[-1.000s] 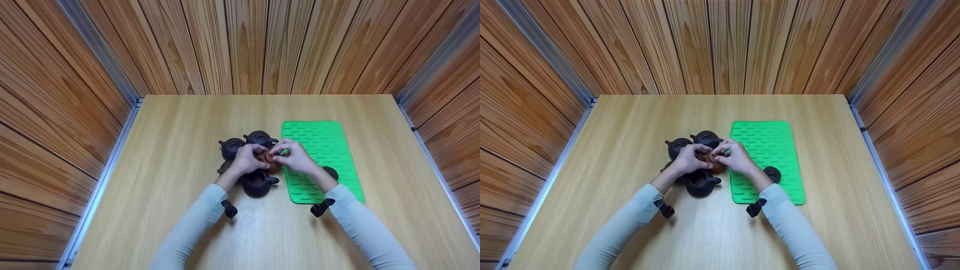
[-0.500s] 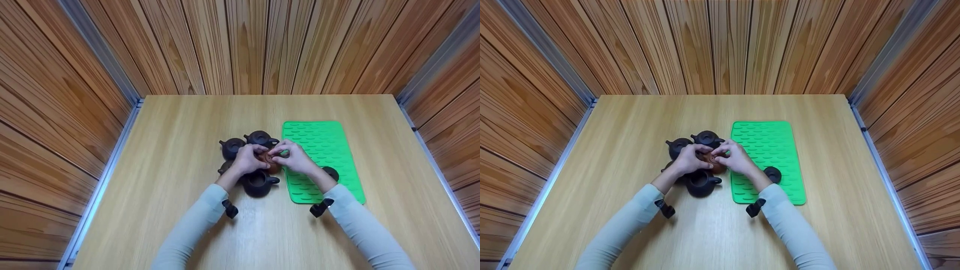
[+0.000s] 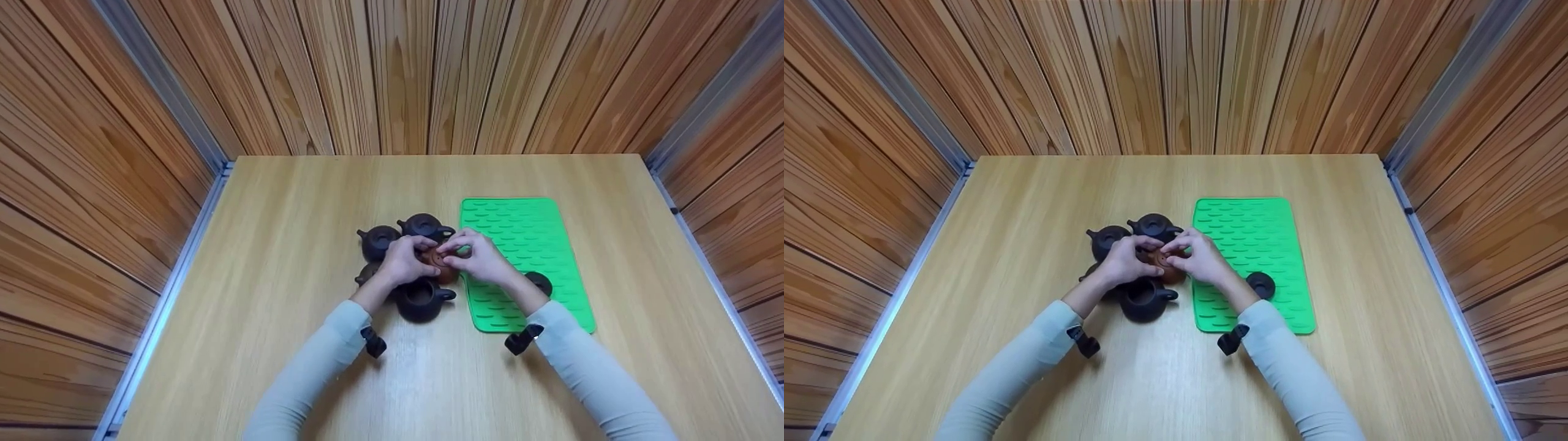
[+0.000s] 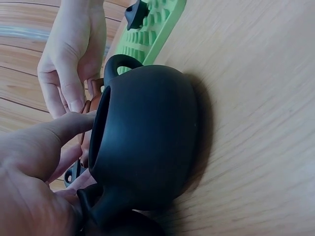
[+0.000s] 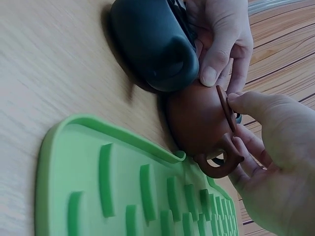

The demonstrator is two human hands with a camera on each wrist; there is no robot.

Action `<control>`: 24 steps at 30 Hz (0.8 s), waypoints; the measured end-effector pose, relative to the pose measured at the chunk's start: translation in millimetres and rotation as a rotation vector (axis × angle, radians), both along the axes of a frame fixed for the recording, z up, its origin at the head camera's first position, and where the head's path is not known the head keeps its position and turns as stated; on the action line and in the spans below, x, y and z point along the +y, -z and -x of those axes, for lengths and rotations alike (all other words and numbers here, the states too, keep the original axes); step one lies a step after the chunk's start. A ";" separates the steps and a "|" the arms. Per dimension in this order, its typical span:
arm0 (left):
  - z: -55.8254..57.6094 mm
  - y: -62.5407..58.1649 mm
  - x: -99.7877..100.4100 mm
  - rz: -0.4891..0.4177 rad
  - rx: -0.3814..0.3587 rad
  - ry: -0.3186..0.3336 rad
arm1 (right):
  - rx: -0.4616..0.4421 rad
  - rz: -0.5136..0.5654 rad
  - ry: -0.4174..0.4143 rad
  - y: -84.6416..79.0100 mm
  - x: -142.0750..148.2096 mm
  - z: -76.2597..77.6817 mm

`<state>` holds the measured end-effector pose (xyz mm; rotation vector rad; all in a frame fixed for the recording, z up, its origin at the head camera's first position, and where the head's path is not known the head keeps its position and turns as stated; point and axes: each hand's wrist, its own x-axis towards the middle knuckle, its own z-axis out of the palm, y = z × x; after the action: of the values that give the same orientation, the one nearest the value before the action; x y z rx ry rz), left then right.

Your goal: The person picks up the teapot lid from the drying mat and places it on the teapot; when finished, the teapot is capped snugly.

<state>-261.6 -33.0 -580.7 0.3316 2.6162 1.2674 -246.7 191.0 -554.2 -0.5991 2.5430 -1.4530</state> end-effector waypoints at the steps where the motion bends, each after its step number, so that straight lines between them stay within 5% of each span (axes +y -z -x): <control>1: 0.3 0.3 -0.4 0.005 0.002 0.003 | -0.003 0.000 0.001 -0.4 -0.2 -0.2; 19: 11.4 21.8 -22.2 0.049 0.125 0.030 | -0.003 0.014 -0.001 0.6 0.6 -0.6; 21: 0.0 2.6 -24.3 0.030 0.114 0.023 | -0.002 0.020 -0.001 1.2 0.6 -0.3; 24: -4.7 -0.5 -31.2 0.008 0.147 0.035 | -0.003 0.019 -0.002 1.4 0.4 -0.1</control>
<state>-256.9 -64.1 -580.2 0.4844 2.7229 1.2661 -246.6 191.4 -555.5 -0.6012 2.5279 -1.4783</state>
